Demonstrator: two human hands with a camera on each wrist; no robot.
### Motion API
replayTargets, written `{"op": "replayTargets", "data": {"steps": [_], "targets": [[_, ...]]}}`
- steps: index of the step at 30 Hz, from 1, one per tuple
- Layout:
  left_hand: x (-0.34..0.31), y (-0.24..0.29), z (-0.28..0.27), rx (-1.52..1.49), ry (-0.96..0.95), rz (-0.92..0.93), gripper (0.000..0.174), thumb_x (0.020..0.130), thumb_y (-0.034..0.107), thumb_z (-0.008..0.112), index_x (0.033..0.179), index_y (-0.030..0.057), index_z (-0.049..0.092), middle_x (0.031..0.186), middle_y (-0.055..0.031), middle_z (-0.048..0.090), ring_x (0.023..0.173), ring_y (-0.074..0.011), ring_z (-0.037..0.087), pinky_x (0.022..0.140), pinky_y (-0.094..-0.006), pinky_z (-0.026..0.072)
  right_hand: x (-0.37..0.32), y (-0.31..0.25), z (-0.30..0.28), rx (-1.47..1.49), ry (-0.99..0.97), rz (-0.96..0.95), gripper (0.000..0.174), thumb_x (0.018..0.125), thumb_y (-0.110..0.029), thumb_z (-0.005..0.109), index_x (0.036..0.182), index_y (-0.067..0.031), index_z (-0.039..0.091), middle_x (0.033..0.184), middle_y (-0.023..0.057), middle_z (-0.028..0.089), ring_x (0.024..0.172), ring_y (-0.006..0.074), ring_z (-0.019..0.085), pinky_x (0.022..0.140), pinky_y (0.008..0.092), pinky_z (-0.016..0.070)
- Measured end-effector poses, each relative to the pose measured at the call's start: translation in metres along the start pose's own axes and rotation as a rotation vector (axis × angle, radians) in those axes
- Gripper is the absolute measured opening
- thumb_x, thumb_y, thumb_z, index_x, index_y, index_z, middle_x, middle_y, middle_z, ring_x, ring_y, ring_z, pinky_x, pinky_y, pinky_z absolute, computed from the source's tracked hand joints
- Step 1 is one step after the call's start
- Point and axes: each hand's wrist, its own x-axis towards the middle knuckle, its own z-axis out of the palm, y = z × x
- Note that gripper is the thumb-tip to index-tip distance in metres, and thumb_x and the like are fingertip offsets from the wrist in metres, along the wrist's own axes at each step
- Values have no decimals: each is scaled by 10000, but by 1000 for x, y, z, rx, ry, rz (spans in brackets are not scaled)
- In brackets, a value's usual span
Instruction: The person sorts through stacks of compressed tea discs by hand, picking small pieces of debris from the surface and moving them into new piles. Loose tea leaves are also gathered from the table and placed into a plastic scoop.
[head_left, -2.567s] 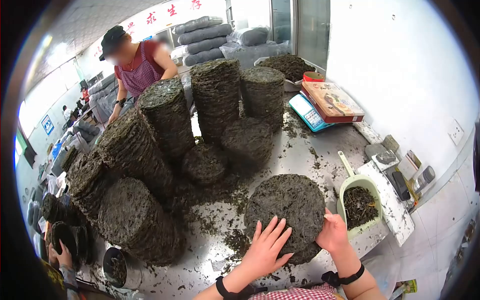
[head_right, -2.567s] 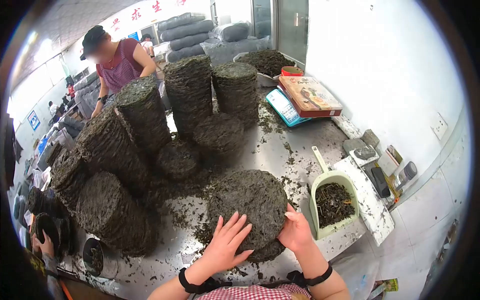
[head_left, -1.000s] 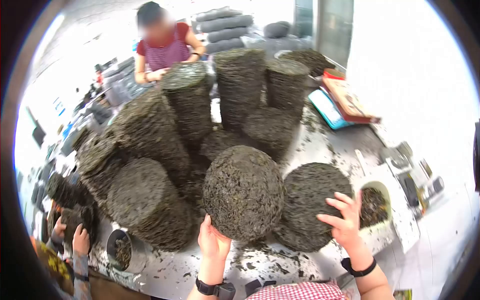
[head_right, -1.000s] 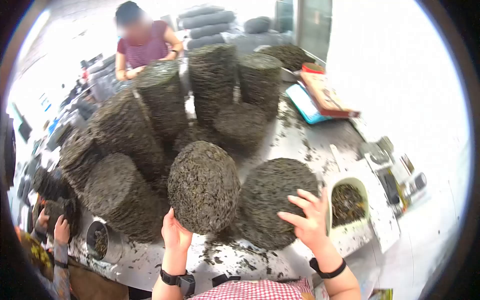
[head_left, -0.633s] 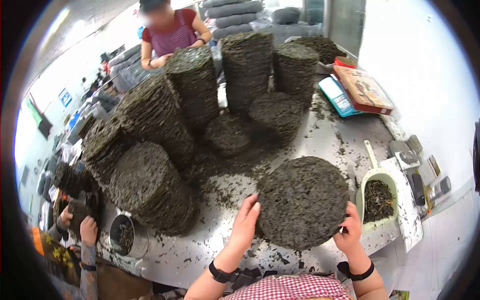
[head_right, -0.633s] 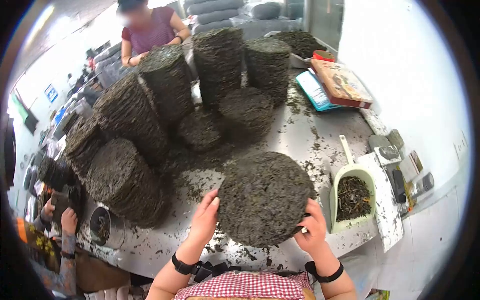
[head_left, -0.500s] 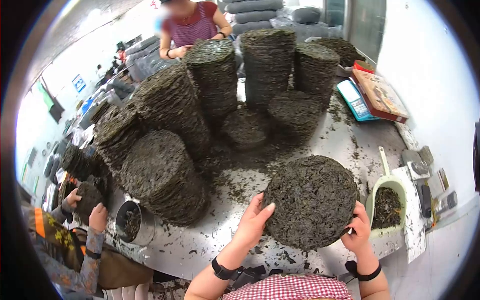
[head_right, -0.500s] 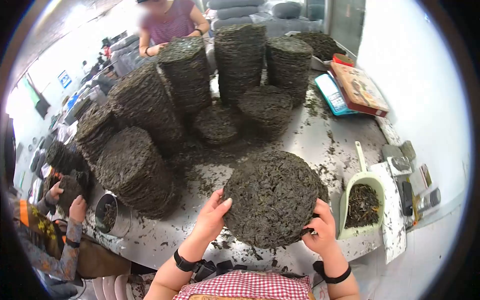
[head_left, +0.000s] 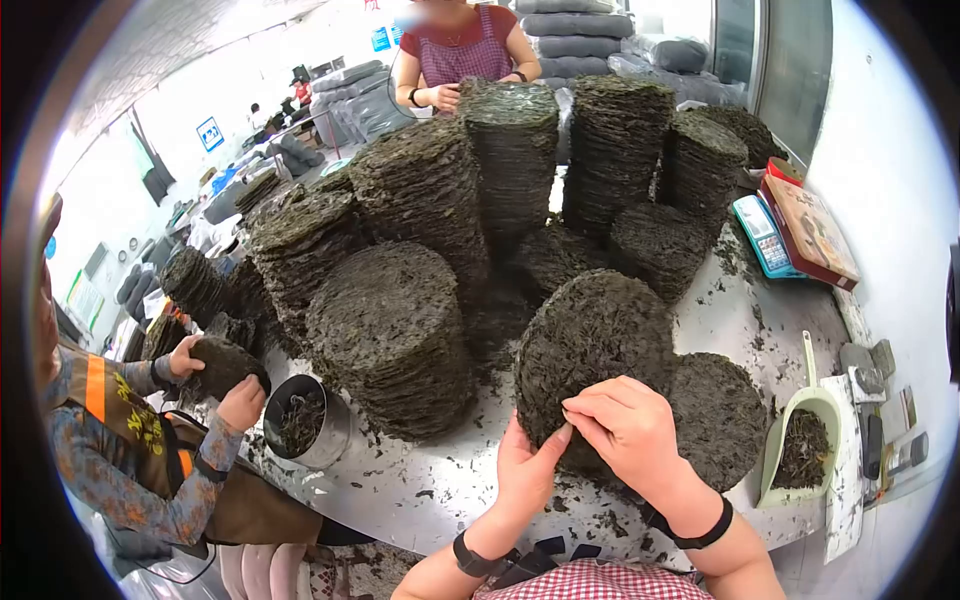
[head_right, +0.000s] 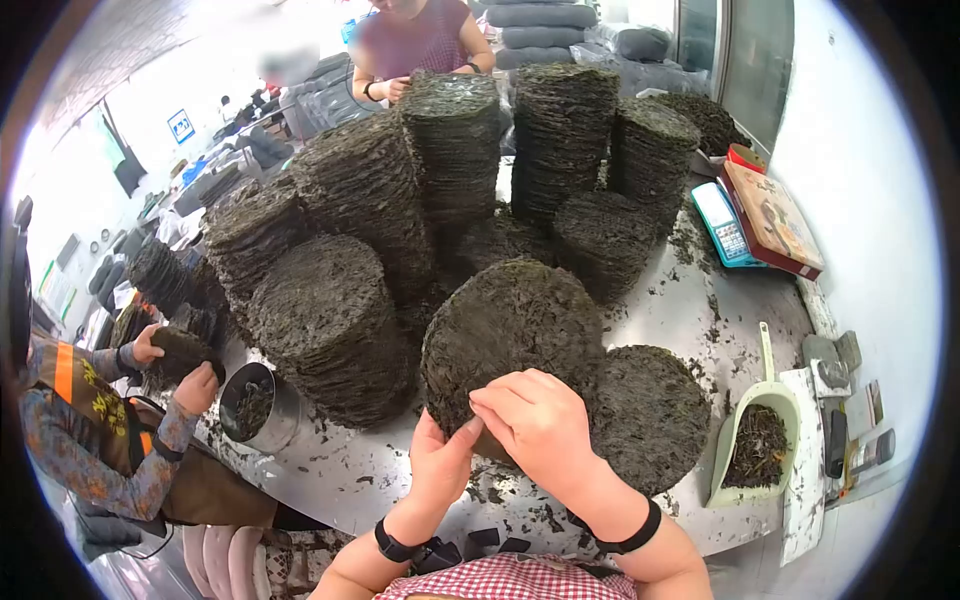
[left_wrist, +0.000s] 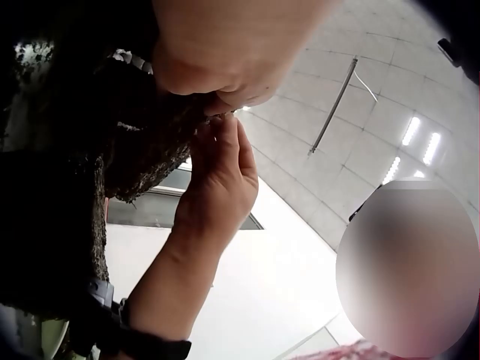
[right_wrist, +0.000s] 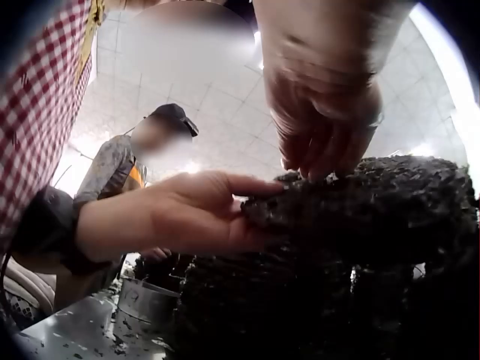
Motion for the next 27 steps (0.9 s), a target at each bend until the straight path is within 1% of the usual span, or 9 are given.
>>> {"op": "replayTargets", "data": {"steps": [11, 15, 17, 19, 21, 23, 24, 26, 27], "targets": [[-11, 1, -19, 150, 85, 41, 394, 928, -8, 567, 1297, 0, 428, 1256, -82, 557, 1155, -148, 519, 1004, -300, 402, -7, -11, 14, -80, -42, 91, 97, 738, -140, 740, 763, -113, 650, 787, 10, 654, 727, 209, 629, 644, 337, 470], [5, -12, -56, -54, 240, -115, 392, 896, -17, 586, 1269, 18, 474, 1230, -78, 579, 1119, -194, 556, 988, -329, 431, -43, -10, -63, 261, -46, 424, 138, 741, 25, 732, 786, -37, 617, 827, 82, 708, 776, 182, 683, 677, 306, 523], [7, -31, -87, -55, 390, -270, 388, 869, -6, 611, 1236, 33, 490, 1185, -75, 588, 1072, -206, 574, 962, -332, 449, -89, 18, -129, 624, 198, 775, 164, 749, 82, 692, 719, -34, 579, 779, 146, 694, 715, 188, 679, 626, 307, 541], [13, -53, -112, -114, 407, -255, 366, 857, 16, 627, 1199, 31, 496, 1140, -70, 593, 1039, -202, 575, 937, -327, 456, -146, 65, -198, 666, 468, 745, 209, 801, 22, 616, 696, -67, 459, 632, 77, 579, 571, 155, 559, 542, 298, 453], [25, -66, -130, -87, 433, -329, 406, 859, 18, 622, 1237, 18, 476, 1177, -86, 578, 1069, -212, 564, 949, -337, 452, -196, 103, -257, 85, 352, 1064, 140, 804, -25, 649, 899, -41, 549, 776, 98, 620, 719, 207, 600, 665, 305, 465], [35, -68, -135, -53, 467, -372, 446, 860, 20, 618, 1276, 5, 456, 1215, -101, 563, 1100, -221, 553, 961, -348, 447, -247, 118, -271, -1193, -82, 704, 228, 772, -11, 674, 986, -18, 594, 950, 113, 643, 844, 259, 619, 745, 348, 487], [41, -69, -133, 100, 375, -306, 515, 865, 32, 619, 1337, 9, 414, 1273, -123, 531, 1147, -249, 534, 979, -383, 432, -235, 108, -265, -1144, -123, 755, 359, 745, -12, 686, 1092, -20, 595, 1107, 124, 618, 991, 306, 596, 844, 379, 477], [42, -73, -126, 259, 291, -241, 585, 870, 44, 621, 1399, 13, 373, 1331, -145, 500, 1193, -277, 514, 998, -419, 417, -238, 114, -243, -292, 176, 1016, 392, 831, -29, 646, 1212, -22, 556, 1155, 106, 623, 1060, 241, 599, 947, 348, 455], [41, -69, -118, 693, 264, -66, 622, 869, 77, 619, 1420, 1, 338, 1378, -177, 452, 1250, -312, 460, 1045, -423, 364, -236, 116, -229, 94, 276, 1081, 396, 862, -35, 628, 1248, -21, 541, 1169, 99, 619, 1091, 218, 591, 977, 341, 444]]}}
